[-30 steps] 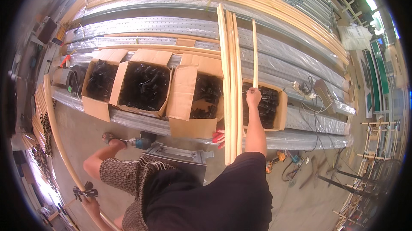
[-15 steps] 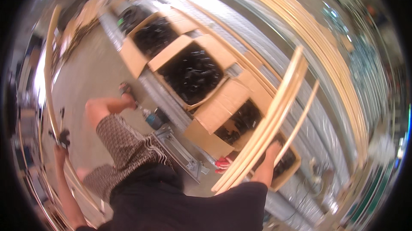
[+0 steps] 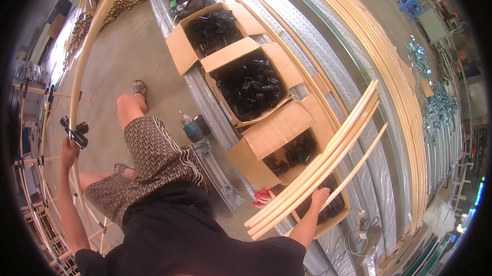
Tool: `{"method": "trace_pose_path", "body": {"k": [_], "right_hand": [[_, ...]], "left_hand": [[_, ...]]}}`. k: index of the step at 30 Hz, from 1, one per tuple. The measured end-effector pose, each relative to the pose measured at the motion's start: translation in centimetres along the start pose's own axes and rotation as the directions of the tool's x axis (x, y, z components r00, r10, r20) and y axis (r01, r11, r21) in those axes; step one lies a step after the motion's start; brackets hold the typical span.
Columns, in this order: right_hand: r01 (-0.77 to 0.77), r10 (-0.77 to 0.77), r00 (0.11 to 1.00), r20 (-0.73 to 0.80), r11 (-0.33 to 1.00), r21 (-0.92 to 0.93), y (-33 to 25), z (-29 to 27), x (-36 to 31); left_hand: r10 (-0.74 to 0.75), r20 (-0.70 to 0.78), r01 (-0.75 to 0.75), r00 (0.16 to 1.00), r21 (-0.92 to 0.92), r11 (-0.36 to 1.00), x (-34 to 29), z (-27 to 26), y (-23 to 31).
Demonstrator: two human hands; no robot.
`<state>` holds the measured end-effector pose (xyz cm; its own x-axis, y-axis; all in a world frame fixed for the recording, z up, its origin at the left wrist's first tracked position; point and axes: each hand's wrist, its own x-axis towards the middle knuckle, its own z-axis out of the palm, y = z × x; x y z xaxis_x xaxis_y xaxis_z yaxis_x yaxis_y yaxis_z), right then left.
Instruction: The person attaches several plastic joint connectors to a long wooden pole and then connects the assembly to a larger structural framework made of similar poles.
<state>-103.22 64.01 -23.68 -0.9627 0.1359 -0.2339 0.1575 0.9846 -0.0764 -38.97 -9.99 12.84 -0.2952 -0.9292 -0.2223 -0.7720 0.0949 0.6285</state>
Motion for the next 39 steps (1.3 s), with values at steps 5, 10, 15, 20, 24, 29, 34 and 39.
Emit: {"method": "trace_pose_path", "body": {"k": [5, 10, 15, 20, 24, 29, 34, 39], "right_hand": [[-0.438, 0.274, 0.889, 0.367, 0.742, 0.507, -1.7, -6.1, -0.6], [-0.398, -0.071, 0.882, 0.466, 0.418, 0.817, -6.6, -12.4, -1.7], [-0.134, -0.52, 0.846, 0.116, 0.003, 0.991, -21.4, -19.0, -9.0], [-0.263, -0.786, 0.587, 0.194, 0.042, 0.964, -39.5, -21.1, -12.8], [0.185, -0.804, 0.571, 0.166, 0.323, 0.928, -52.4, -19.6, -15.2], [0.329, -0.848, 0.492, 0.196, 0.39, 0.86, -62.0, -22.5, -19.9], [0.349, -0.799, 0.559, 0.221, 0.469, 0.812, -68.5, -21.3, -19.9], [0.472, -0.831, 0.518, 0.202, 0.475, 0.743, -72.0, -19.0, -20.3]], "left_hand": [[-0.065, 0.068, 0.063, 0.996, 0.021, 0.998, -2.8, 2.3, 3.4], [0.065, 0.143, -0.068, 0.988, 0.017, 0.998, -3.9, 4.2, 1.1], [0.078, 0.205, -0.079, 0.976, 0.0, 0.997, -5.8, 5.4, 4.0], [0.037, 0.082, -0.047, 0.996, 0.125, 0.991, -5.5, 6.5, 1.1], [0.113, 0.008, -0.113, 0.994, 0.149, 0.982, -5.9, 7.2, -0.9], [0.073, -0.011, -0.069, 0.997, 0.213, 0.975, -7.0, 6.4, -1.8], [0.023, 0.002, -0.023, 1.0, 0.199, 0.98, -6.7, 7.0, -2.0], [0.037, -0.034, -0.029, 0.999, 0.197, 0.98, -6.2, 7.2, -2.2]]}}
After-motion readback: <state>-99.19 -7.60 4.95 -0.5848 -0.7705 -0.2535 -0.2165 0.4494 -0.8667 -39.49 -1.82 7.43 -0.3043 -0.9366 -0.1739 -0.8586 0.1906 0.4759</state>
